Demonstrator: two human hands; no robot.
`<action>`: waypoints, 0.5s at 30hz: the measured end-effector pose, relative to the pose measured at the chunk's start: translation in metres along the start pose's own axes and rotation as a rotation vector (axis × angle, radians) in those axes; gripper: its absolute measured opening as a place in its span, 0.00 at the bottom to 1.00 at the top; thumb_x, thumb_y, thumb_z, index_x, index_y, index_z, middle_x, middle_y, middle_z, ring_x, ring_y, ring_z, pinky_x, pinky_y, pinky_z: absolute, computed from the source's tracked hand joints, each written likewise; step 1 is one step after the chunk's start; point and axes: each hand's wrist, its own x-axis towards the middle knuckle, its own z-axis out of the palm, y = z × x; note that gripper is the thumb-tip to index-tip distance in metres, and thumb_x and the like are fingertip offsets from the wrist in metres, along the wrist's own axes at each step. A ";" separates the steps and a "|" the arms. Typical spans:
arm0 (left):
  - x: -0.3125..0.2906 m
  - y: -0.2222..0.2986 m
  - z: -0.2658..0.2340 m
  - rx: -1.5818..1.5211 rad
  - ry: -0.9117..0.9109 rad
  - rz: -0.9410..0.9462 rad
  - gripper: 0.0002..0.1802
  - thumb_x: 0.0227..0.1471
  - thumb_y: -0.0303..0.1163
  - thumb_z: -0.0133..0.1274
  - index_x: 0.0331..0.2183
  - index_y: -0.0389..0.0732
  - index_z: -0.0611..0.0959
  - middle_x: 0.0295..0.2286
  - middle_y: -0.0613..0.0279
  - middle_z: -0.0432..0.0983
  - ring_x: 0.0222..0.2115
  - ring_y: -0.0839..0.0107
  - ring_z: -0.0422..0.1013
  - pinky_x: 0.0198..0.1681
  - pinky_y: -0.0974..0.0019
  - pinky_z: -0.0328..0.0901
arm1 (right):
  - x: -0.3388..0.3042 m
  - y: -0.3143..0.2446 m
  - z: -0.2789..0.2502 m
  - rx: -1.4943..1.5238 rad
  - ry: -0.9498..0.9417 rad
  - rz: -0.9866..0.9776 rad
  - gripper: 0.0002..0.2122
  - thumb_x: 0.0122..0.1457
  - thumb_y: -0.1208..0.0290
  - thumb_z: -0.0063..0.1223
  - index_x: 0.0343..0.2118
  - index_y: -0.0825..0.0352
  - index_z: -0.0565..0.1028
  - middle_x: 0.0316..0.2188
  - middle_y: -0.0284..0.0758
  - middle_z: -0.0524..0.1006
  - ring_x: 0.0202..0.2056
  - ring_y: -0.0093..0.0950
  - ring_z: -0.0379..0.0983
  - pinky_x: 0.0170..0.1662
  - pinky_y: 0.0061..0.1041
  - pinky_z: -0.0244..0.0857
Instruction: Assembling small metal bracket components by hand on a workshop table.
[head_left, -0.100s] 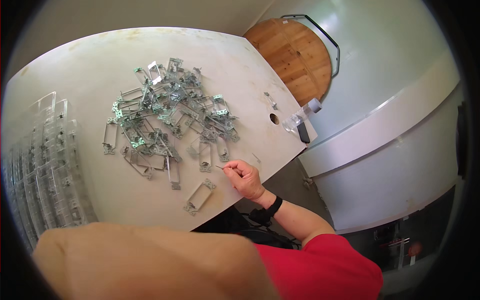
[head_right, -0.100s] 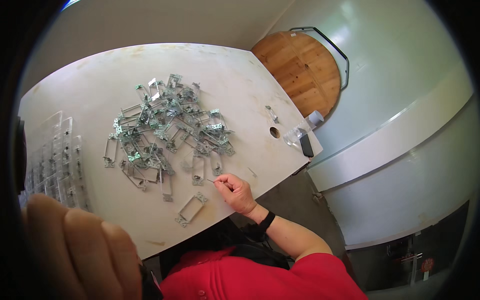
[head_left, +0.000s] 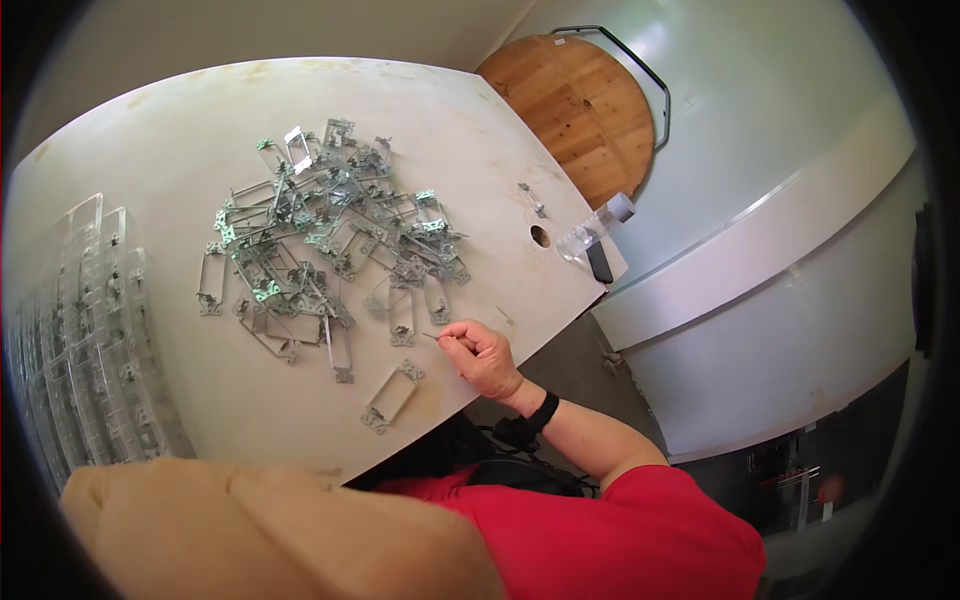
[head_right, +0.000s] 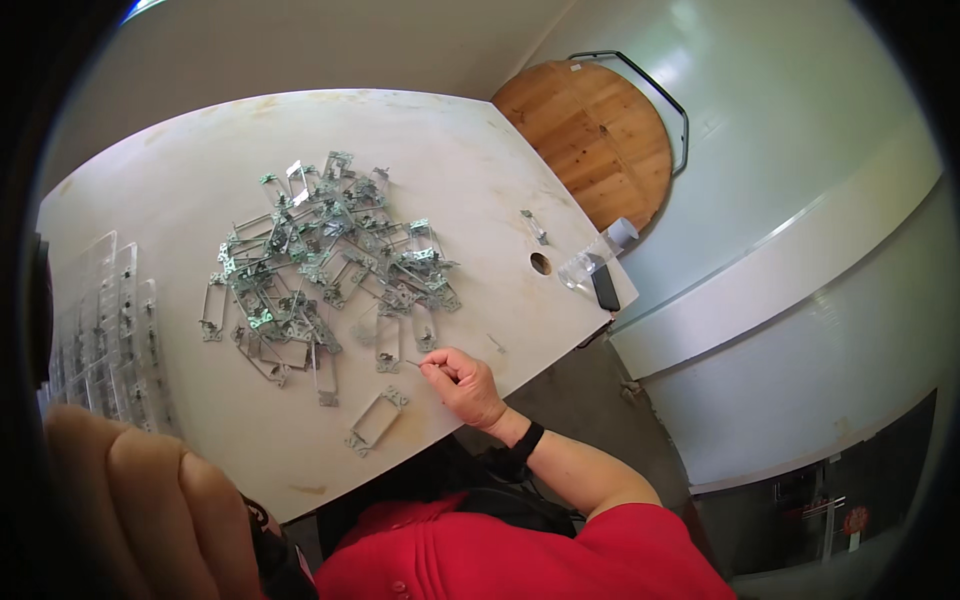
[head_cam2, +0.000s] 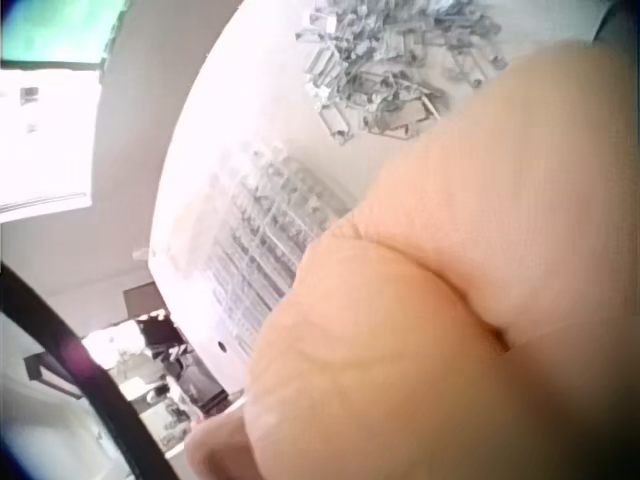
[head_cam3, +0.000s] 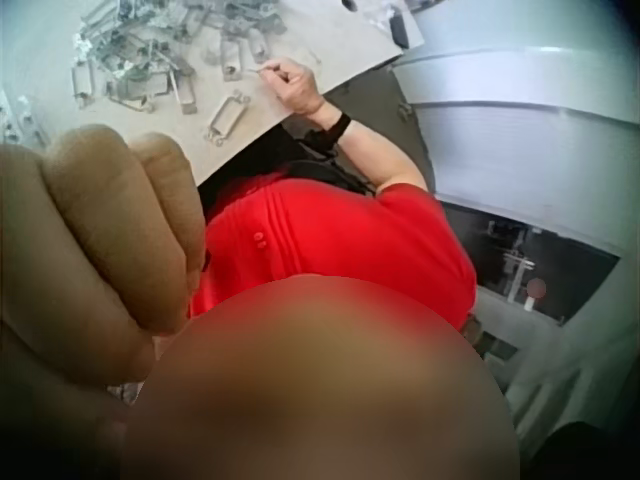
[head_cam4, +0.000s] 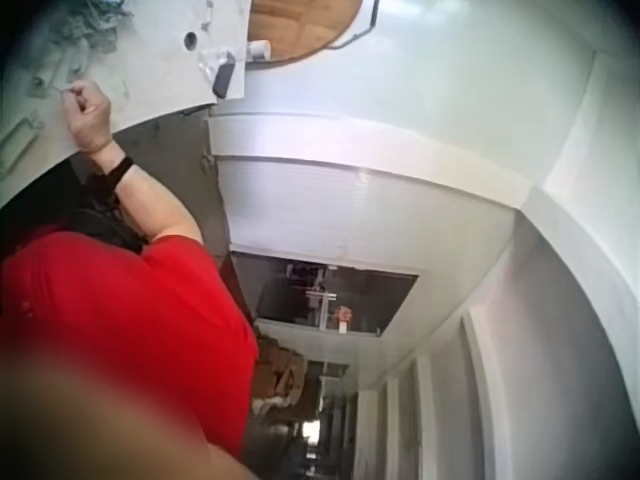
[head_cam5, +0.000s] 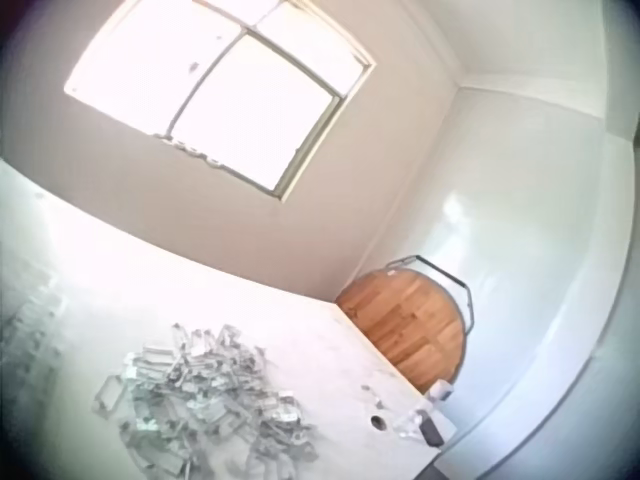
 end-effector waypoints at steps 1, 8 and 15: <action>-0.002 0.000 0.000 0.011 0.009 -0.016 0.08 0.57 0.25 0.59 0.25 0.37 0.84 0.27 0.64 0.79 0.22 0.76 0.69 0.27 0.70 0.64 | 0.000 0.004 0.000 -0.007 -0.003 0.000 0.04 0.67 0.73 0.59 0.42 0.66 0.80 0.20 0.16 0.69 0.23 0.07 0.59 0.26 0.15 0.54; -0.001 0.008 0.015 0.081 0.002 -0.083 0.08 0.57 0.25 0.59 0.25 0.38 0.84 0.26 0.65 0.78 0.21 0.76 0.68 0.26 0.70 0.63 | -0.003 0.006 0.002 -0.029 0.001 -0.075 0.04 0.69 0.72 0.58 0.42 0.66 0.80 0.19 0.15 0.68 0.21 0.07 0.60 0.24 0.14 0.54; -0.003 0.036 0.020 0.148 0.038 -0.136 0.09 0.58 0.25 0.58 0.25 0.39 0.83 0.25 0.66 0.78 0.20 0.77 0.67 0.25 0.70 0.62 | 0.000 0.004 0.005 -0.044 -0.012 -0.074 0.04 0.68 0.71 0.58 0.40 0.66 0.79 0.20 0.15 0.65 0.23 0.08 0.56 0.27 0.15 0.53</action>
